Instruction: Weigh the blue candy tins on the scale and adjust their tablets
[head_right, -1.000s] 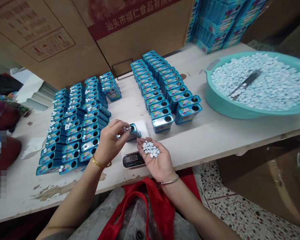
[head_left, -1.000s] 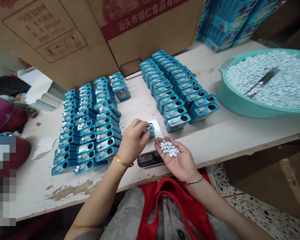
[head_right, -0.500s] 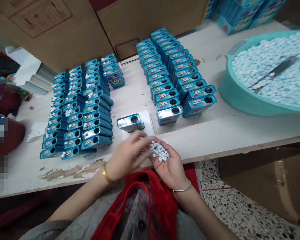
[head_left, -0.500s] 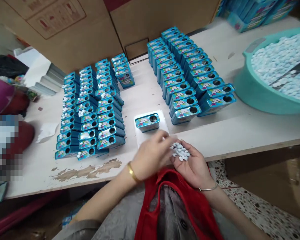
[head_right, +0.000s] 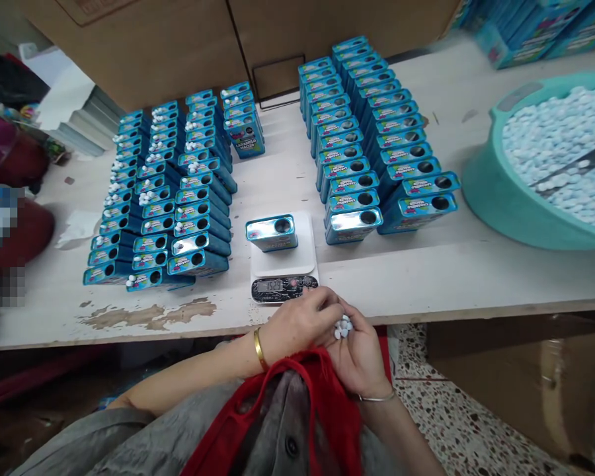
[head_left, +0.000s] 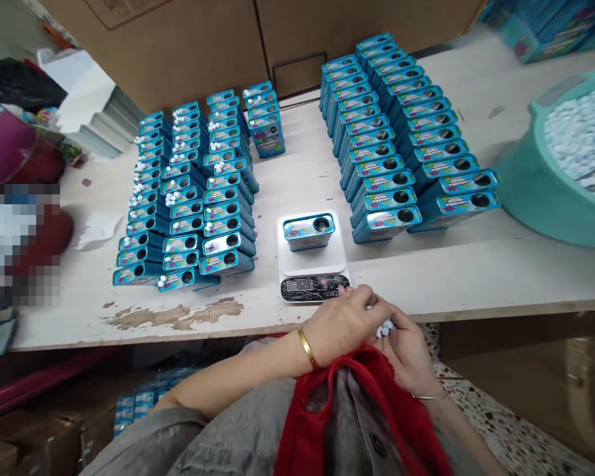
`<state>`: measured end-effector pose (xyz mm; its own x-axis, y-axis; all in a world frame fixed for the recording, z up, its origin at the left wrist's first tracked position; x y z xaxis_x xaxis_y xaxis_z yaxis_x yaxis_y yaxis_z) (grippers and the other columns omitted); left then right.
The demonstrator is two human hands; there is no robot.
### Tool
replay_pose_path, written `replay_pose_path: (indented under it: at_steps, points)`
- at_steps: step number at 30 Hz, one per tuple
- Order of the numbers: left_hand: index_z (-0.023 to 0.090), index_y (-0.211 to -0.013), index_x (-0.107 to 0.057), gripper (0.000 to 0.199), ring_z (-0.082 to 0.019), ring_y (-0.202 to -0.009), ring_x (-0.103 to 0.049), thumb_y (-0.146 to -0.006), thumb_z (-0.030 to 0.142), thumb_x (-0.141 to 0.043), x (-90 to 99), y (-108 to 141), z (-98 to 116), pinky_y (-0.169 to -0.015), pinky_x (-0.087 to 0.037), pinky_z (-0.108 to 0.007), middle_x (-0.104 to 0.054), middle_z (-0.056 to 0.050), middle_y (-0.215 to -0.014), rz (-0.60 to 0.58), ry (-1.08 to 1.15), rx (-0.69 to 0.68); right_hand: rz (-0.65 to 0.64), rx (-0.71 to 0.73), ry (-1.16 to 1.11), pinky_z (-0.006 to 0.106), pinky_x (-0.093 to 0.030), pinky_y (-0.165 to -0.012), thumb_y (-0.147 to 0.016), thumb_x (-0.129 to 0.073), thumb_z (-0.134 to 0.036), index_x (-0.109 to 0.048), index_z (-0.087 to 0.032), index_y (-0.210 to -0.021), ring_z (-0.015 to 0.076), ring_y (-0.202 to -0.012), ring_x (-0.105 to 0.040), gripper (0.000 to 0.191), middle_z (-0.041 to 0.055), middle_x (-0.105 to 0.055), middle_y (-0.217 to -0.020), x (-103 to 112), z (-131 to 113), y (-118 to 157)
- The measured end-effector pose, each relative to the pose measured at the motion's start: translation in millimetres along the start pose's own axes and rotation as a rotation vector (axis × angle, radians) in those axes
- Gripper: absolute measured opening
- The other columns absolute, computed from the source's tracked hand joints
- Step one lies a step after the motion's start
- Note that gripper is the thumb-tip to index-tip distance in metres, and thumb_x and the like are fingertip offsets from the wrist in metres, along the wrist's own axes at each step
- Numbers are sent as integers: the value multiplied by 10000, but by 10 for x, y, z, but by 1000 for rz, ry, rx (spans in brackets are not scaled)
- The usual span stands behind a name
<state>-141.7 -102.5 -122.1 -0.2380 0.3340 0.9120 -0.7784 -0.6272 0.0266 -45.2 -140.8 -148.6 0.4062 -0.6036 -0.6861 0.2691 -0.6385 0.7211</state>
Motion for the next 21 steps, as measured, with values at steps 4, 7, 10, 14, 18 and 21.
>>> replay_pose_path:
  at_steps: [4,7,10,14,18,21]
  points:
    - [165,-993,-549,152,-125,-809,-550,-896,198,-436,186,4,-96,-671,-479,-223,-528,-56,-970,90,257,-8,-3,42,-50,302,-577,-781,-802,-506,-161,-678,-167,-828,157,-783,-702,174,29,-734,-790,-63,9,-65]
    - [158,-969,-547,126,-125,-849,-547,-905,216,-455,527,-42,-266,-741,-479,-232,-536,-60,-940,311,386,-15,-17,81,-119,276,-573,-798,-828,-482,-121,-668,-163,-815,123,-733,-699,191,24,-737,-789,-193,1,-109]
    - [169,-938,-552,84,-111,-778,-531,-889,216,-503,863,-125,-499,-687,-464,-227,-542,-46,-905,531,353,37,-45,85,-129,341,-545,-889,-856,-430,-116,-665,-136,-903,166,-935,-685,240,89,-735,-929,-336,-15,-119]
    - [170,-902,-559,56,-84,-669,-491,-874,208,-530,1030,-241,-760,-626,-431,-213,-554,-21,-863,581,246,100,-52,83,-139,357,-513,-942,-867,-409,-116,-654,-95,-956,224,-1115,-605,261,155,-700,-1057,-393,-46,-106]
    - [160,-888,-569,44,-84,-645,-487,-849,163,-549,1028,-269,-883,-618,-413,-214,-567,1,-784,577,159,150,-37,81,-158,360,-511,-945,-877,-400,-116,-648,-86,-964,239,-1134,-588,264,165,-693,-1071,-363,-82,-103]
    - [162,-882,-575,42,-83,-643,-494,-843,170,-563,1088,-222,-885,-619,-415,-215,-571,6,-766,607,160,180,-30,84,-164,347,-522,-928,-881,-392,-115,-648,-88,-971,227,-1112,-605,273,153,-705,-1045,-365,-107,-103]
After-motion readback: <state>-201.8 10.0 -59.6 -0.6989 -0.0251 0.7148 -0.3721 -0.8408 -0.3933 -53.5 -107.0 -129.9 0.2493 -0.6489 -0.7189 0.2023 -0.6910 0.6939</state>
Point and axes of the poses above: each hand's wrist, its own y-axis away from the middle knuckle, its own x-axis out of the back of the hand, z = x × y, the point moved 2 cm from there along -y, towards the middle knuckle
